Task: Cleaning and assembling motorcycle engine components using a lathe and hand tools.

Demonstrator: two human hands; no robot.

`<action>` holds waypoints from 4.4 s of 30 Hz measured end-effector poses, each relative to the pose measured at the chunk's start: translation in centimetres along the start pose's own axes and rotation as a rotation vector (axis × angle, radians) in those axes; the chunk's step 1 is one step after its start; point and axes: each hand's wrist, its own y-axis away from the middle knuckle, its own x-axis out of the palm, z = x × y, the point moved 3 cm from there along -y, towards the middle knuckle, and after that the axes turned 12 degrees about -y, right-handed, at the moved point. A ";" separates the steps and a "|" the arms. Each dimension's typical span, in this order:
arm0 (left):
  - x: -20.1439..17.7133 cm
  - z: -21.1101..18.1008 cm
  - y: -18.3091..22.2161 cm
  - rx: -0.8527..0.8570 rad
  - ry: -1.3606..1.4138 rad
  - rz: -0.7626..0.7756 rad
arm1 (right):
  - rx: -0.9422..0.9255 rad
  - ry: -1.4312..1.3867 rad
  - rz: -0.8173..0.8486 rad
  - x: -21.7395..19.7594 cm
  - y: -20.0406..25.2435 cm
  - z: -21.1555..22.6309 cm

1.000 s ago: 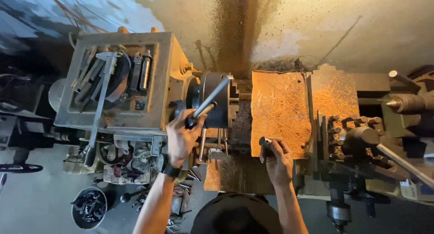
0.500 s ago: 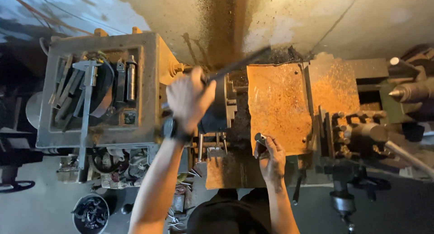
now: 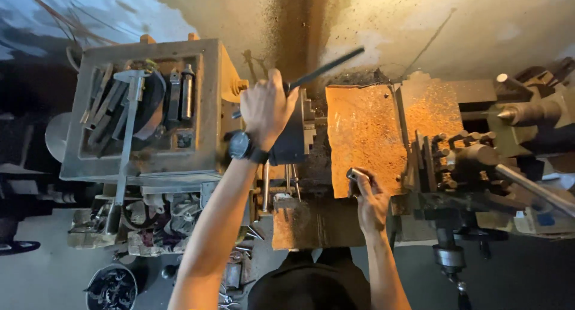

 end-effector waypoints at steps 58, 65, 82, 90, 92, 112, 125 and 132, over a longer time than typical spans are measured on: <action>-0.7 -12.2 2.0 0.623 0.664 -0.444 | 0.208 -0.031 0.014 -9.5 -18.2 -21.1; 2.1 2.2 16.2 0.854 0.519 -0.241 | 0.333 -0.131 0.037 1.3 -17.8 -14.3; 10.1 -3.5 -10.3 0.135 0.799 0.201 | 0.281 0.414 0.258 2.1 -20.7 -13.8; 1.8 -0.8 14.9 0.795 0.341 -0.329 | 0.319 0.346 0.218 1.6 -21.0 -14.5; 3.3 4.2 18.2 0.730 0.547 -0.354 | 0.346 0.287 0.199 1.6 -21.4 -14.9; -0.1 -17.5 -3.4 0.720 0.173 0.278 | 0.066 0.511 0.435 3.6 -18.8 -9.4; -7.1 -2.3 9.1 0.850 0.843 0.208 | 0.212 0.369 0.139 2.3 -18.4 -1.9; 0.3 4.9 -6.7 0.035 0.729 -0.081 | 0.843 0.164 0.612 18.4 -6.3 4.9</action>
